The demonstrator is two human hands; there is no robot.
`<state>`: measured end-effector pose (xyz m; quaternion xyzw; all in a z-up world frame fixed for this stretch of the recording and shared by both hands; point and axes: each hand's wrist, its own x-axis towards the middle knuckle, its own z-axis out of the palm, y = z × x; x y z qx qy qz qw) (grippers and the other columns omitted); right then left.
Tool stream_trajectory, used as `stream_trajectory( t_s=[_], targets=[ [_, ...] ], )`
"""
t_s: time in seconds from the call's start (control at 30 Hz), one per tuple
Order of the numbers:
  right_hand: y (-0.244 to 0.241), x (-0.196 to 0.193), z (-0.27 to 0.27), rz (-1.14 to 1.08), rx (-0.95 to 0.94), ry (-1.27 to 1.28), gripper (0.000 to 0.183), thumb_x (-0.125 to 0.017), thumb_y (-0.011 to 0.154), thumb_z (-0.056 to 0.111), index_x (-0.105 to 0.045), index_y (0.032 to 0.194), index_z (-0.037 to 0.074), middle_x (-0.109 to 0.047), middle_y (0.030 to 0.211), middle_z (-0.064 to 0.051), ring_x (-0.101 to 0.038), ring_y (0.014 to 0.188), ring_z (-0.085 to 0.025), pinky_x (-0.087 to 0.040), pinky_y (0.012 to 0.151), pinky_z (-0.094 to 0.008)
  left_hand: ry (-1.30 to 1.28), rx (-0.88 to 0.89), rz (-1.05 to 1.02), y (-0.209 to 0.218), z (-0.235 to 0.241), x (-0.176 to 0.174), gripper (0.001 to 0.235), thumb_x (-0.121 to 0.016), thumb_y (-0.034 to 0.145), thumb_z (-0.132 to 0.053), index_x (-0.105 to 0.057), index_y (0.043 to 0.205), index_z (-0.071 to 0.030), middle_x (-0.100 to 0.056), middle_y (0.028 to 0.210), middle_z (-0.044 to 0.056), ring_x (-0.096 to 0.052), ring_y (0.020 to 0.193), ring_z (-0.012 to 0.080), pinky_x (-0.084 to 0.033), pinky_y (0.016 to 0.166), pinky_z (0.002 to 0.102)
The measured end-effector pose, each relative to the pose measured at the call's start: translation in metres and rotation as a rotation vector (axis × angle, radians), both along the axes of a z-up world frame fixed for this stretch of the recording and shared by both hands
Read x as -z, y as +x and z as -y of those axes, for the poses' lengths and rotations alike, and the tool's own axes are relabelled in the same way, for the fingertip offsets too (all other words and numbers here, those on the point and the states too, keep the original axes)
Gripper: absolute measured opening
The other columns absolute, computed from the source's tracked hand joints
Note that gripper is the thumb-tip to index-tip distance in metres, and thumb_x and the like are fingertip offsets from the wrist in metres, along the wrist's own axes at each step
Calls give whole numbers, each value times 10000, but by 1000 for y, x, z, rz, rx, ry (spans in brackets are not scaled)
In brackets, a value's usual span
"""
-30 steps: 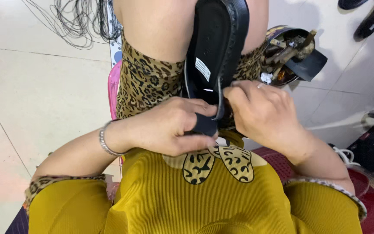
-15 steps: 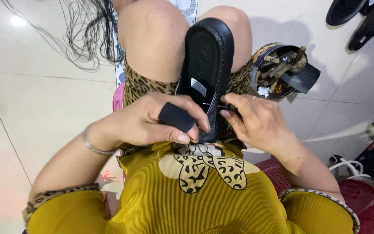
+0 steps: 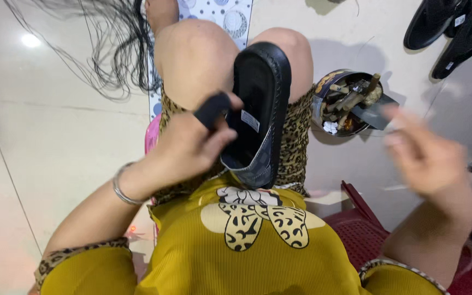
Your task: The person sits on a low stool and sews a black slip-on shoe held between their legs. They use a needle and thread to stitch the shoe's upper, repeatedly pulling the thread through the material.
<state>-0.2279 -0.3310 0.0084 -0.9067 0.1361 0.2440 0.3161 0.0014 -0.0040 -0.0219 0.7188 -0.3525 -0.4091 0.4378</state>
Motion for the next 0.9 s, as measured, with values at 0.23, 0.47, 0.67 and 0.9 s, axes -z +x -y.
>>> stream_trajectory(
  t_s=[0.23, 0.47, 0.67, 0.9],
  targets=[
    [-3, 49, -43, 432, 205, 352, 343, -582, 1060, 8, -585, 1401, 34, -722, 1099, -145, -696, 873, -179, -619, 841, -276, -143, -140, 580, 14, -2, 5, 290, -664, 1024, -49, -494, 1250, 17, -543, 1281, 221, -591, 1073, 435, -592, 760, 501],
    [41, 42, -78, 535, -158, 185, 362, -716, 1026, 3, -666, 1362, 130, -719, 1065, -131, -681, 809, -191, -574, 696, -306, -150, -80, 830, 37, 5, -8, 511, -836, 1117, -345, -615, 1353, 50, -399, 1530, 258, -409, 1408, 478, -445, 1186, 666],
    [41, 39, -81, 548, -210, 101, 338, -693, 1044, 2, -685, 1352, 144, -716, 1055, -143, -703, 841, -207, -584, 702, -332, -105, 186, 888, 49, 42, -3, 782, -610, 1081, -719, -521, 1443, -31, -402, 1489, 204, -451, 1311, 430, -425, 1035, 536],
    [35, 27, -93, 444, -350, -224, 610, -651, 883, -21, -667, 1418, 273, -697, 1139, -97, -651, 710, -235, -563, 632, -415, -187, 222, 903, 57, 65, 19, 1041, -962, 633, -681, -565, 1316, -2, -538, 1347, 187, -564, 1223, 397, -417, 1050, 464]
  ],
)
